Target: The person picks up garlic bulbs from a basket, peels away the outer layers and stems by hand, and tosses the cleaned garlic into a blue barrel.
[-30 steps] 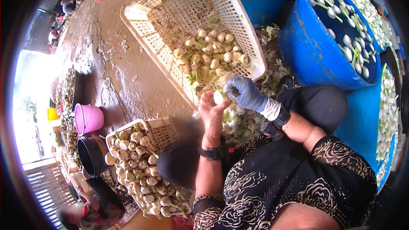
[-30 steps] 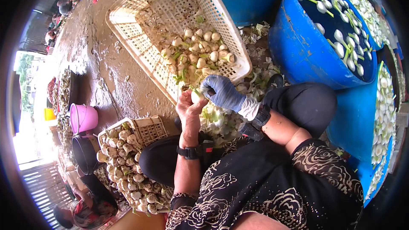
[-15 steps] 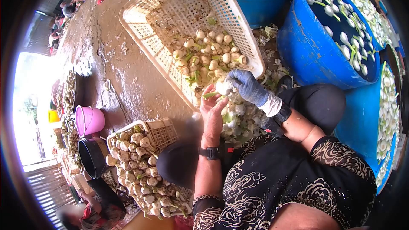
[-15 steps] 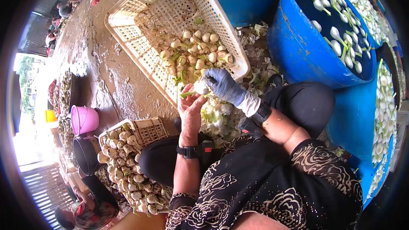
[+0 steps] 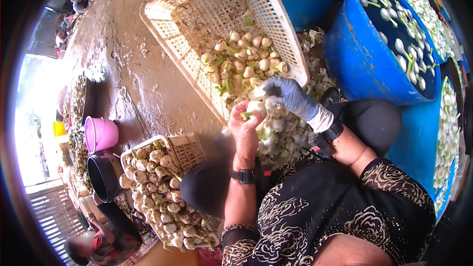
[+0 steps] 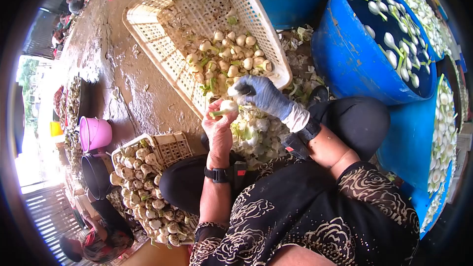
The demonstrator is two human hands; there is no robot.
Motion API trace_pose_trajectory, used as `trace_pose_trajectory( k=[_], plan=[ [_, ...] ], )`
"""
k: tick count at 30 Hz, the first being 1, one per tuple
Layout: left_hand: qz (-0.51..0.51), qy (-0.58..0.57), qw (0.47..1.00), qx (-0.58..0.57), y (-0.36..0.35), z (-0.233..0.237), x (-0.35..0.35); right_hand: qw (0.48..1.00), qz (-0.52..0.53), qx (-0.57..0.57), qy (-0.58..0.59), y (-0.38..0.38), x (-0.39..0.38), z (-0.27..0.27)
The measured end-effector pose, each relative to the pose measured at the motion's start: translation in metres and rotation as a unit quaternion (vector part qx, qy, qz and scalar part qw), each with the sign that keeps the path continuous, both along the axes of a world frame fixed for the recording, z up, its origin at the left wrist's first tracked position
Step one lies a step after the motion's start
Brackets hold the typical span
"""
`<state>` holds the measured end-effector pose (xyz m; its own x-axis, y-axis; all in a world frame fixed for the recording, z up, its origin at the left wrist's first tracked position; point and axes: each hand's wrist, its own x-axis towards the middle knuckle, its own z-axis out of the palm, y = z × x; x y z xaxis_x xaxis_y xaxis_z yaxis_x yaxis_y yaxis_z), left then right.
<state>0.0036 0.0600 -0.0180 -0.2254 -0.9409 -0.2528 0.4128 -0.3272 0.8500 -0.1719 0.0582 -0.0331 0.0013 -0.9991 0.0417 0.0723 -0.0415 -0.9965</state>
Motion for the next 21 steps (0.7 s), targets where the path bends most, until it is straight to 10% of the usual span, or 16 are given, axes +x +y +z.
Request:
trace_pose_trajectory(
  k=[6,21],
  plan=[
    [0.009,-0.082,0.995,-0.048,0.000,-0.026,-0.002,0.931,-0.058,-0.174,0.315,0.012,0.022,0.015],
    [0.014,-0.018,0.998,-0.057,0.002,-0.014,-0.005,0.979,-0.029,-0.101,0.175,0.006,0.015,0.015]
  ],
)
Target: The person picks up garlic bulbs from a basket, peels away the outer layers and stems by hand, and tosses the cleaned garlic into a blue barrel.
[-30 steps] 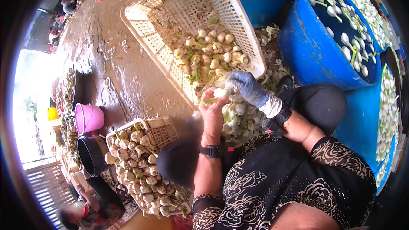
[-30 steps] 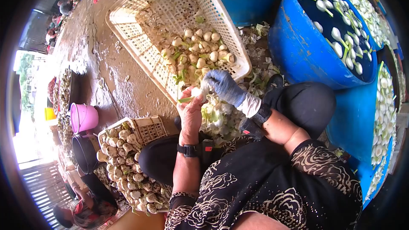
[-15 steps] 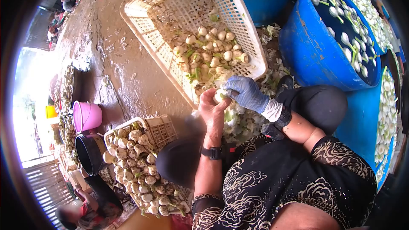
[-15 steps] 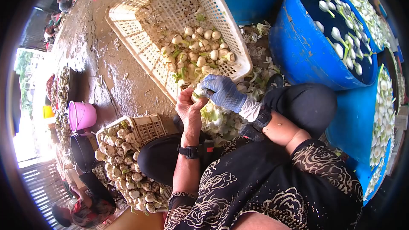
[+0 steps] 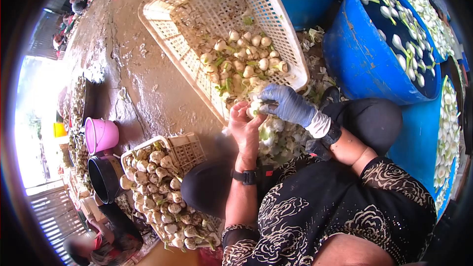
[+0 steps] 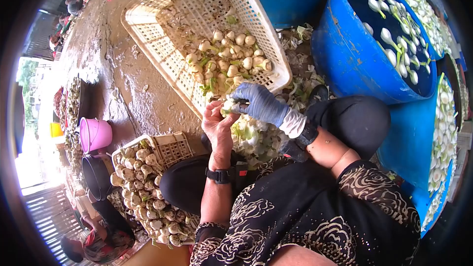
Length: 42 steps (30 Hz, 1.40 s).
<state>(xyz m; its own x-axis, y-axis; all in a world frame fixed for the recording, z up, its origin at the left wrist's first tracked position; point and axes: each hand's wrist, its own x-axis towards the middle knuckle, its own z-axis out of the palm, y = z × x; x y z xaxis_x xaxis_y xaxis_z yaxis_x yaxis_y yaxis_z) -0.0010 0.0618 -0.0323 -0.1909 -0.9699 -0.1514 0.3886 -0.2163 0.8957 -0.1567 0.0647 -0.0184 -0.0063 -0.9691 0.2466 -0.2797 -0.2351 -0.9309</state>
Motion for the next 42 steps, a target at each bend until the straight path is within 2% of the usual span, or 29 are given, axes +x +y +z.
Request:
trace_pose_trajectory(
  k=[2,4,6,8,12,14,16,18,20,21,22,24,27,29,30,32,34,36,38,40,41,42],
  plan=[
    [0.015,-0.026,0.999,-0.028,0.001,-0.007,0.001,0.980,-0.005,-0.068,0.185,0.005,0.004,0.005],
    [0.005,-0.146,0.989,-0.008,0.005,-0.006,0.005,0.978,-0.007,-0.047,0.202,0.004,0.006,0.004],
    [-0.007,-0.173,0.985,-0.002,0.004,0.001,0.007,0.977,-0.033,-0.028,0.207,0.003,0.006,0.006],
    [-0.021,-0.085,0.996,0.030,0.005,0.009,0.005,0.981,-0.047,-0.036,0.182,0.000,0.004,-0.003],
    [-0.053,-0.038,0.997,0.027,0.005,0.011,0.003,0.982,-0.089,-0.019,0.165,-0.009,-0.006,-0.015],
    [-0.041,0.038,0.998,0.023,0.005,0.005,0.005,0.982,-0.102,-0.013,0.159,-0.009,-0.012,-0.016],
    [-0.023,0.061,0.997,0.045,0.002,0.002,0.008,0.978,-0.075,0.079,0.179,-0.008,-0.020,-0.014],
    [-0.005,0.084,0.994,0.067,0.001,0.001,0.008,0.973,-0.052,0.110,0.195,-0.007,-0.023,-0.012],
    [0.037,0.076,0.995,0.058,0.000,0.003,0.007,0.999,0.009,0.019,0.045,-0.004,-0.018,-0.002],
    [0.037,0.077,0.995,0.058,0.000,0.003,0.007,0.998,0.036,0.034,-0.028,-0.003,-0.008,0.001],
    [0.042,0.068,0.995,0.054,0.000,0.002,0.007,0.998,0.036,0.034,-0.028,-0.001,-0.005,0.000],
    [0.046,0.059,0.996,0.049,0.000,0.000,0.007,0.985,0.017,-0.018,0.169,0.002,0.000,-0.002],
    [0.045,0.030,0.998,0.040,0.000,-0.001,0.009,0.991,-0.002,-0.021,0.131,0.002,0.001,0.005],
    [0.023,0.070,0.996,0.053,0.001,0.002,0.011,0.993,-0.017,-0.011,0.113,0.000,0.000,0.005],
    [0.022,0.071,0.996,0.054,0.001,0.003,0.010,0.991,-0.040,-0.003,0.130,-0.002,-0.003,0.001],
    [-0.023,0.143,0.988,0.045,0.000,0.005,0.008,0.987,-0.063,0.005,0.148,-0.007,-0.006,-0.009],
    [-0.035,0.159,0.986,0.028,-0.001,0.004,0.007,0.980,-0.143,0.009,0.137,-0.010,-0.009,-0.021],
    [-0.049,0.176,0.983,0.011,-0.001,0.005,0.008,0.971,-0.154,0.000,0.183,-0.009,-0.017,-0.029],
    [-0.046,0.273,0.959,0.059,-0.004,0.018,0.010,0.936,-0.102,0.161,0.296,-0.007,-0.022,-0.016],
    [-0.036,0.282,0.955,0.088,-0.009,0.011,0.014,0.935,-0.095,0.184,0.287,-0.004,-0.019,-0.007],
    [-0.015,0.245,0.966,0.078,-0.008,0.008,0.015,0.977,-0.057,0.121,0.166,-0.003,-0.015,-0.002],
    [0.005,0.208,0.976,0.068,-0.008,0.005,0.016,0.997,-0.020,0.055,0.041,-0.001,-0.011,0.002]
  ],
)
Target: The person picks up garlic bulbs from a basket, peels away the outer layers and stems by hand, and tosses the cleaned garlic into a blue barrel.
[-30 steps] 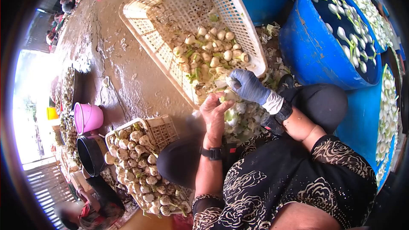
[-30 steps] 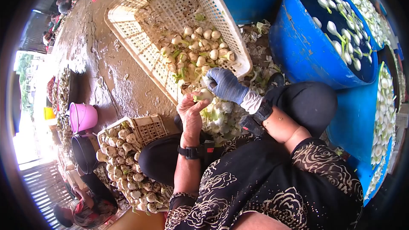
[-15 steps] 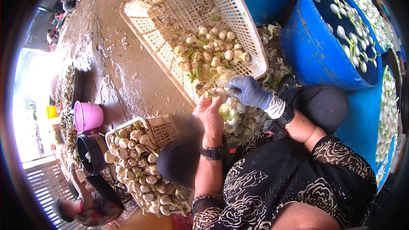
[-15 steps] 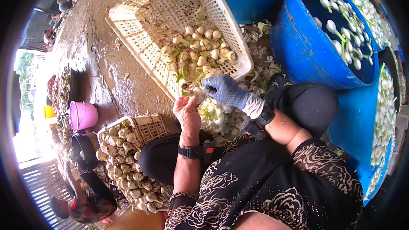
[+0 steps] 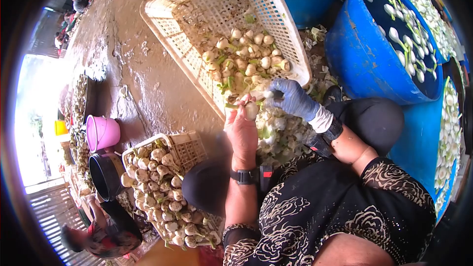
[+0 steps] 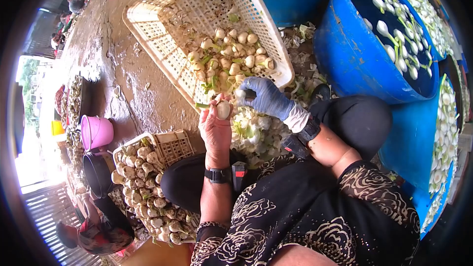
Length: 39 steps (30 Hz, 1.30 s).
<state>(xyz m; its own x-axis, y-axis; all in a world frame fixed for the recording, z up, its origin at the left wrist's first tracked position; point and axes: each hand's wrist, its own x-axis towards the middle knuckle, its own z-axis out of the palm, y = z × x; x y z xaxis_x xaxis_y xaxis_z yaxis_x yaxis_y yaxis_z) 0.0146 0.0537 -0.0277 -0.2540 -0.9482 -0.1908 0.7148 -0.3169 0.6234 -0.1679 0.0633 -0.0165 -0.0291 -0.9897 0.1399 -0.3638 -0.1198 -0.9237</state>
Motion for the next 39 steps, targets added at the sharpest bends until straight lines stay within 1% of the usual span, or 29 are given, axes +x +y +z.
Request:
trace_pose_trajectory(
  k=[1,2,4,5,6,8,9,10,12,13,15,16,18,19,20,22,23,24,25,26,28,29,30,32,34,36,39],
  plan=[
    [0.004,0.000,1.000,0.023,0.001,0.001,-0.001,0.998,0.051,-0.027,-0.035,0.000,0.003,0.002],
    [0.004,0.000,1.000,0.024,0.002,-0.001,-0.002,0.998,0.051,-0.027,-0.035,-0.001,0.005,0.004],
    [0.013,-0.120,0.992,0.042,0.003,-0.002,-0.004,0.978,0.128,-0.160,0.042,-0.003,0.011,0.007],
    [0.022,-0.146,0.988,0.039,0.006,0.004,-0.009,0.978,0.117,-0.164,0.057,-0.001,0.017,0.008],
    [0.022,-0.146,0.988,0.039,0.007,0.001,-0.011,0.978,0.118,-0.164,0.057,-0.001,0.016,0.005],
    [0.040,-0.241,0.969,0.020,0.008,-0.004,-0.012,0.978,0.177,-0.095,0.057,-0.002,0.016,0.002],
    [0.040,-0.250,0.966,0.043,0.009,-0.006,-0.011,0.981,0.163,-0.066,0.076,-0.001,0.016,0.001],
    [0.040,-0.250,0.966,0.044,0.009,-0.006,-0.010,0.981,0.163,-0.066,0.076,-0.001,0.016,0.000],
    [0.029,-0.199,0.979,0.042,0.008,-0.005,-0.007,0.984,0.164,-0.069,0.025,-0.002,0.014,-0.001],
    [0.029,-0.199,0.979,0.042,0.006,-0.004,-0.005,0.984,0.164,-0.069,0.024,-0.002,0.011,-0.002],
    [0.025,-0.100,0.994,0.027,0.001,-0.002,-0.001,0.985,0.165,-0.054,0.026,-0.003,0.005,-0.004],
    [0.026,-0.100,0.994,0.028,0.000,0.000,-0.001,0.984,0.166,-0.054,0.026,-0.003,0.002,-0.006],
    [0.013,-0.042,0.999,-0.002,-0.002,0.005,0.000,0.982,0.138,-0.003,0.130,-0.002,-0.003,-0.011],
    [0.005,-0.026,1.000,-0.012,-0.003,0.006,0.000,0.971,0.127,0.014,0.203,-0.003,-0.004,-0.012],
    [0.005,-0.026,1.000,-0.012,-0.003,0.006,0.000,0.971,0.126,0.014,0.203,-0.003,-0.005,-0.012],
    [0.006,0.024,1.000,-0.013,-0.003,0.007,0.000,0.931,0.150,0.151,0.298,-0.004,-0.005,-0.009],
    [0.006,0.024,1.000,-0.012,-0.003,0.006,0.001,0.931,0.150,0.150,0.297,-0.003,-0.004,-0.007],
    [0.001,0.013,1.000,-0.017,-0.003,0.006,0.001,0.975,0.123,0.039,0.183,-0.001,-0.001,-0.005],
    [-0.005,0.002,1.000,-0.022,-0.003,0.005,0.001,0.991,0.091,-0.074,0.065,0.000,0.002,-0.001],
    [-0.006,0.003,1.000,-0.021,-0.003,0.004,0.001,0.991,0.090,-0.073,0.065,0.000,0.007,0.007],
    [-0.006,-0.094,0.996,-0.007,-0.002,0.001,0.000,0.979,0.105,-0.172,0.026,-0.002,0.018,0.018],
    [-0.004,-0.086,0.996,0.028,0.000,-0.001,-0.002,0.978,0.134,-0.153,0.033,0.000,0.020,0.017],
    [-0.004,-0.086,0.996,0.028,0.001,-0.002,-0.003,0.978,0.134,-0.153,0.033,0.001,0.020,0.015],
    [0.003,-0.180,0.983,0.016,0.002,-0.003,-0.005,0.983,0.133,-0.123,0.038,0.003,0.023,0.008],
    [0.005,-0.178,0.984,0.012,0.006,-0.004,-0.006,0.982,0.149,-0.112,0.018,0.001,0.021,0.003],
    [-0.012,-0.179,0.983,0.033,0.008,-0.004,-0.005,0.980,0.159,-0.110,0.050,-0.001,0.019,0.000],
    [-0.002,-0.175,0.984,0.035,0.008,-0.003,-0.006,0.980,0.169,-0.090,0.053,0.000,0.018,0.001]
  ],
)
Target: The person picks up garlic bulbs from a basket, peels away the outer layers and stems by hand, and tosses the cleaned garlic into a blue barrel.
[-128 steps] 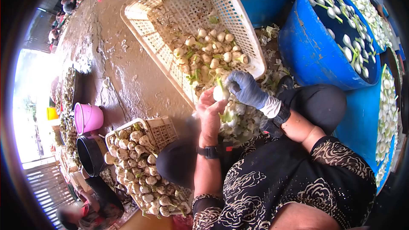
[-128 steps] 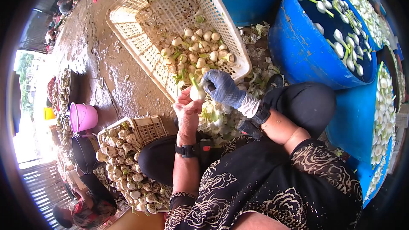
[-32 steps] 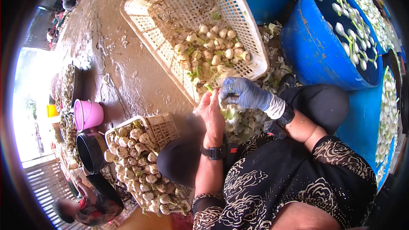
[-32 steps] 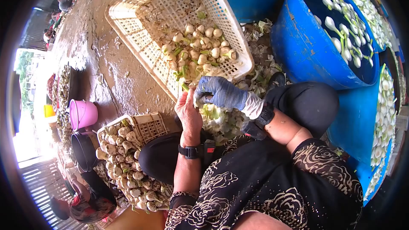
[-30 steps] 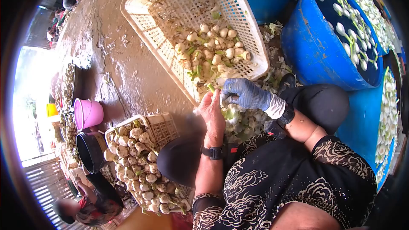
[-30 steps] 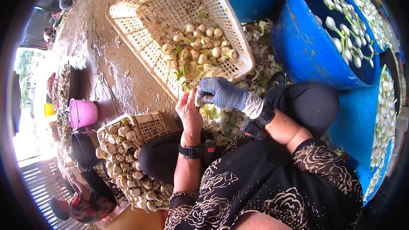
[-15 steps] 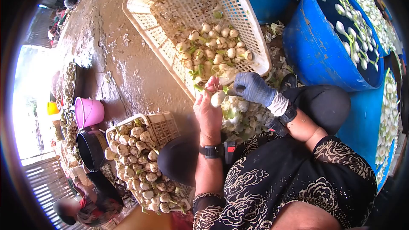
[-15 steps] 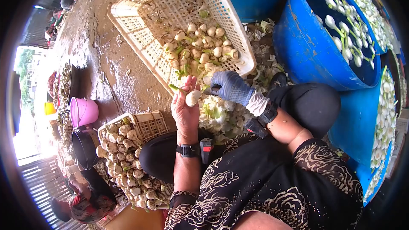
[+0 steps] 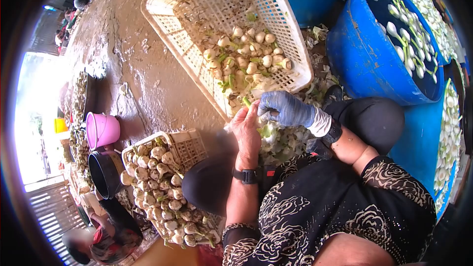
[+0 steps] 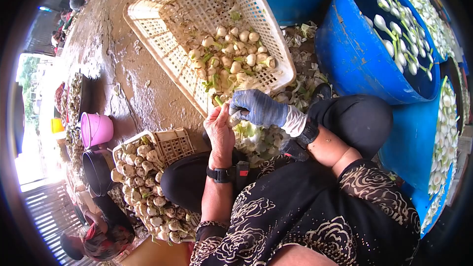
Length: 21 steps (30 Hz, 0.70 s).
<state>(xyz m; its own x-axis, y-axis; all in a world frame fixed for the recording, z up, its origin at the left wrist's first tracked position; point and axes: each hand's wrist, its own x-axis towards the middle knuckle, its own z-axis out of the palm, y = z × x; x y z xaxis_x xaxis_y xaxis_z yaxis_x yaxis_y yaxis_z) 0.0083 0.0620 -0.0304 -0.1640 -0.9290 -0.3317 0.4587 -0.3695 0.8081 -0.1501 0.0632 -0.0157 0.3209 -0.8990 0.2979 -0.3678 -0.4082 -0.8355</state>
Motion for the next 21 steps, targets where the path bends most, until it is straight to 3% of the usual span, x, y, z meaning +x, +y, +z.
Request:
trace_pose_trajectory(
  k=[4,7,11,13,14,17,21],
  plan=[
    [0.025,0.056,0.998,-0.018,-0.010,0.004,0.007,1.000,0.013,-0.008,0.006,0.006,0.000,0.005],
    [0.011,0.113,0.992,-0.053,-0.012,0.007,0.009,0.996,0.017,0.053,0.069,0.009,-0.002,-0.004],
    [-0.014,0.172,0.983,-0.062,-0.012,0.011,0.010,0.982,-0.057,0.074,0.166,0.005,-0.008,-0.001],
    [-0.026,0.186,0.979,-0.078,-0.012,0.014,0.008,0.994,-0.089,0.053,-0.035,0.004,-0.009,0.001],
    [-0.027,0.186,0.979,-0.078,-0.012,0.016,0.008,0.995,-0.074,-0.031,-0.059,0.003,-0.006,0.007],
    [-0.034,0.178,0.982,-0.059,-0.009,0.020,0.004,0.993,-0.048,-0.040,-0.102,0.001,0.005,0.011],
    [-0.031,0.141,0.989,-0.031,-0.008,0.010,0.002,0.997,-0.042,0.023,-0.063,0.005,0.005,0.008]
  ],
)
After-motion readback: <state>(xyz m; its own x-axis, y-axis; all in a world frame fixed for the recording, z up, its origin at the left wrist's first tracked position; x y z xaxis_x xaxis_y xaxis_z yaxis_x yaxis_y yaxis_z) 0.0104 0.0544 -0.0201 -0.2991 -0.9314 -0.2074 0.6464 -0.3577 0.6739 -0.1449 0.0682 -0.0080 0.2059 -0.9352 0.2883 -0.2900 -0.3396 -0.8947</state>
